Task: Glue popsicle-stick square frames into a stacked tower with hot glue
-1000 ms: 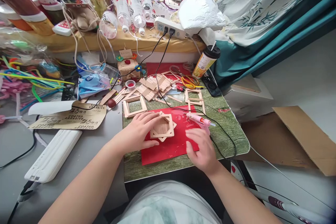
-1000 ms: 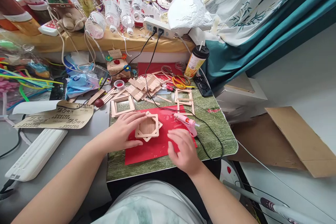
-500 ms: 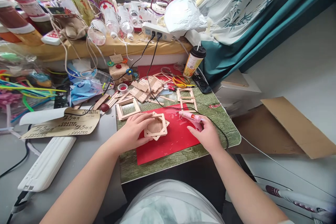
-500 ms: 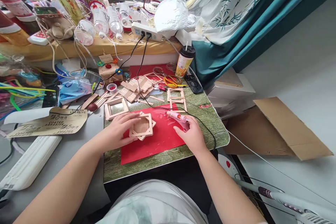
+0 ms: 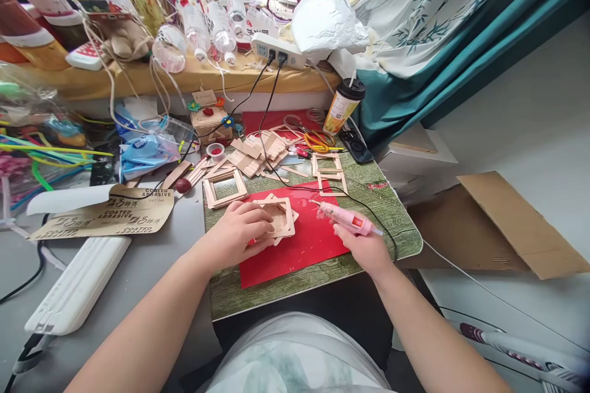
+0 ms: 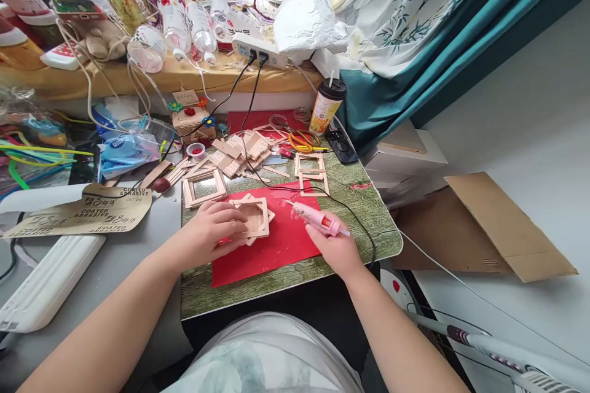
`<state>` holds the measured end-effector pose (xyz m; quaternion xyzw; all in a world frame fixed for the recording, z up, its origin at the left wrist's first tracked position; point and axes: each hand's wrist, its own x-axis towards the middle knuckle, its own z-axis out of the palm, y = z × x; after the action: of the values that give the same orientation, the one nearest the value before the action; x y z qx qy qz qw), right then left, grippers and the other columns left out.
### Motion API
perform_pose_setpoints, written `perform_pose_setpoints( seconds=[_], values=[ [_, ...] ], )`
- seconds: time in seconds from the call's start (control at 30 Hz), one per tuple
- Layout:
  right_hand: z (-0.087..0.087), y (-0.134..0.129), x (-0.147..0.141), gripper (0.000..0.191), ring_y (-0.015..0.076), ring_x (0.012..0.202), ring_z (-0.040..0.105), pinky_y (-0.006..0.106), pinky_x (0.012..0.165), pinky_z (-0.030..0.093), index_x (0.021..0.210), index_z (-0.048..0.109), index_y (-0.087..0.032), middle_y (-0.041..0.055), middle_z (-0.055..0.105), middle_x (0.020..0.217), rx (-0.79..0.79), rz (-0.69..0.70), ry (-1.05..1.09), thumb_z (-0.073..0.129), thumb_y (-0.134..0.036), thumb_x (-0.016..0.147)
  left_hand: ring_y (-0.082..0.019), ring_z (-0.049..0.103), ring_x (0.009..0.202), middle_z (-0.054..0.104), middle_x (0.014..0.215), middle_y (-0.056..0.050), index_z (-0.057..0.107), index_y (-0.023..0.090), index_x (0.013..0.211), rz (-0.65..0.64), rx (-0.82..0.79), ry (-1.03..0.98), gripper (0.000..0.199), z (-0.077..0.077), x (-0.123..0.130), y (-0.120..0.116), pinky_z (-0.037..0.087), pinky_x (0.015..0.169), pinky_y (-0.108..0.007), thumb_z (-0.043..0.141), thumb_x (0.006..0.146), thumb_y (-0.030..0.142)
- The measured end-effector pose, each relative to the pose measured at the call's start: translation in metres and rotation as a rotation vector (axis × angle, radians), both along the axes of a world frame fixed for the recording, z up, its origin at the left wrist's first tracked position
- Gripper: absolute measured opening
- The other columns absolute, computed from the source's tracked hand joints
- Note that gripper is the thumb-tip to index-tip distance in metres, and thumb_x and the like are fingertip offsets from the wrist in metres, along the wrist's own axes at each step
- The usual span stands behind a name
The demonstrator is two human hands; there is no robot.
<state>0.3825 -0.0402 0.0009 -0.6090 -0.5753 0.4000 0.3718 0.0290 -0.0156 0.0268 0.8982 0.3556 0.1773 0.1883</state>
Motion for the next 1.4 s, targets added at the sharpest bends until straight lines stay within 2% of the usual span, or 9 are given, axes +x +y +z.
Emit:
perform_pose_setpoints(
  seconds=[0.07,0.2,0.3,0.43,0.7,1.1,1.4],
  values=[
    [0.003,-0.014,-0.008,0.021,0.0278,0.088,0.074,0.041,0.08,0.06,0.106,0.077,-0.028,0.0054,0.08,0.099,-0.022,0.095,0.054,0.076,-0.045,0.094,-0.029,0.067,0.121,0.08,0.123,-0.008,0.078,0.03,0.115,-0.012,-0.018,0.029,0.023,0.0,0.001,0.0,0.041,0.111,-0.049,0.059,0.109,0.042],
    [0.006,-0.033,-0.027,0.009,0.0215,0.073,0.065,0.035,0.067,0.053,0.093,0.073,-0.027,0.0011,0.072,0.084,-0.076,0.248,0.033,0.074,-0.036,0.093,-0.028,0.067,0.117,0.08,0.119,-0.009,0.077,0.028,0.116,-0.028,-0.025,0.057,0.025,0.0,0.003,0.0,0.043,0.105,-0.047,0.056,0.11,0.04],
    [0.005,-0.037,-0.036,0.007,0.0191,0.072,0.061,0.032,0.067,0.05,0.089,0.069,-0.026,-0.0006,0.067,0.082,-0.103,0.309,0.006,0.072,-0.03,0.095,-0.027,0.066,0.114,0.08,0.116,-0.008,0.076,0.027,0.115,-0.041,-0.027,0.055,0.025,-0.001,0.004,0.0,0.043,0.104,-0.045,0.054,0.111,0.036],
    [0.003,-0.039,-0.038,0.006,0.0187,0.076,0.061,0.032,0.072,0.049,0.091,0.067,-0.026,-0.0001,0.066,0.086,-0.046,0.374,0.024,0.068,-0.025,0.097,-0.026,0.066,0.105,0.078,0.107,-0.008,0.076,0.026,0.11,-0.034,-0.015,0.032,0.021,-0.003,0.004,0.0,0.045,0.098,-0.043,0.055,0.109,0.031],
    [-0.007,-0.041,-0.037,0.006,0.0195,0.078,0.062,0.033,0.073,0.048,0.093,0.066,-0.025,0.0013,0.066,0.089,-0.018,0.36,-0.009,0.068,-0.024,0.099,-0.024,0.066,0.096,0.075,0.099,-0.006,0.072,0.024,0.108,-0.044,-0.015,-0.009,0.014,-0.005,0.004,0.0,0.047,0.09,-0.038,0.058,0.108,0.027],
    [-0.006,-0.042,-0.042,0.007,0.0185,0.075,0.059,0.031,0.071,0.047,0.095,0.066,-0.025,0.0004,0.063,0.085,-0.039,0.332,-0.006,0.067,-0.028,0.101,-0.023,0.066,0.093,0.072,0.094,-0.006,0.071,0.023,0.104,-0.025,-0.042,0.005,0.014,-0.004,0.005,-0.002,0.048,0.088,-0.038,0.057,0.107,0.026],
    [-0.008,-0.042,-0.042,0.015,0.018,0.073,0.056,0.031,0.069,0.045,0.088,0.061,-0.025,-0.0013,0.059,0.081,-0.042,0.317,-0.072,0.068,-0.03,0.1,-0.023,0.064,0.092,0.072,0.096,-0.006,0.068,0.022,0.103,-0.049,-0.035,-0.006,0.012,-0.004,0.005,-0.001,0.047,0.085,-0.037,0.057,0.106,0.024]
  ],
)
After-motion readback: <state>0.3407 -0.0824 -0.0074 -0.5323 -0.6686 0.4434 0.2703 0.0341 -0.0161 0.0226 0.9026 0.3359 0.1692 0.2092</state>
